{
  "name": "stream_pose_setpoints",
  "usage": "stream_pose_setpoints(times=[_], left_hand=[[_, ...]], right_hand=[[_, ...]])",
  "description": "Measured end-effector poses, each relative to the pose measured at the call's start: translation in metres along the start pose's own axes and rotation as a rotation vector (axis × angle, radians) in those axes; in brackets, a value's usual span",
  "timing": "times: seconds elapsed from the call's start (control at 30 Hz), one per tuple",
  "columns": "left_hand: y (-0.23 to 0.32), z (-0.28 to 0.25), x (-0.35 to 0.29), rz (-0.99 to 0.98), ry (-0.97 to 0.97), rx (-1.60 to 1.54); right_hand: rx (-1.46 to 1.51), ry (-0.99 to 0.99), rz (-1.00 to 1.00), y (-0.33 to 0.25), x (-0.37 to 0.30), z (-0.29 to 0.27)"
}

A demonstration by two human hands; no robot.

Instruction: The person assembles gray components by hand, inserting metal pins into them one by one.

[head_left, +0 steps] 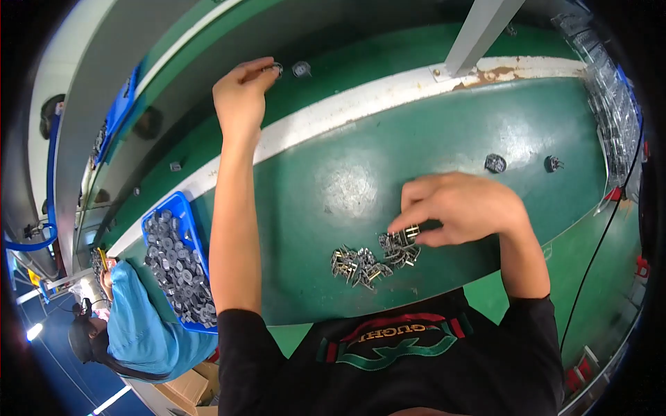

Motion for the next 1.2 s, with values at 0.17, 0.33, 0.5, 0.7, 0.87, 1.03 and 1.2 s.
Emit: stream_pose_setpoints(times=[0.17, 0.33, 0.5, 0.7, 0.87, 1.03, 1.2], left_hand=[[-0.030, 0.009, 0.103, -0.074, 0.143, 0.262], [-0.071, -0.007, 0.147, 0.085, 0.147, 0.592], [-0.043, 0.021, 0.119, 0.243, 0.158, 0.551], [0.003, 0.086, 0.024, 0.409, -0.494, 0.512], [0.023, 0.086, -0.008, 0.307, -0.314, 0.472], [0.023, 0.068, -0.080, -0.250, -0.233, -0.390], [-0.004, 0.047, -0.145, -0.422, -0.226, -0.801]], right_hand=[[0.019, -0.074, -0.009, 0.017, 0.000, 0.018], [0.013, -0.091, -0.008, 0.024, 0.007, 0.029], [0.014, 0.002, -0.022, 0.017, -0.004, 0.023], [-0.157, -0.084, 0.043, 0.018, -0.006, 0.032], [-0.210, 0.086, 0.153, 0.016, -0.027, -0.001], [-0.243, -0.060, 0.229, 0.026, -0.027, 0.000], [-0.115, 0.009, 0.217, 0.024, -0.021, -0.005]])
Point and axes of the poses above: each hand's wrist, its own x-axis towards the middle knuckle, its own z-axis out of the palm, y = z × x, the point moved 5 cm from there along x, towards the middle knuckle, and after that the axes turned 1 degree about x, right-handed, at the moved point
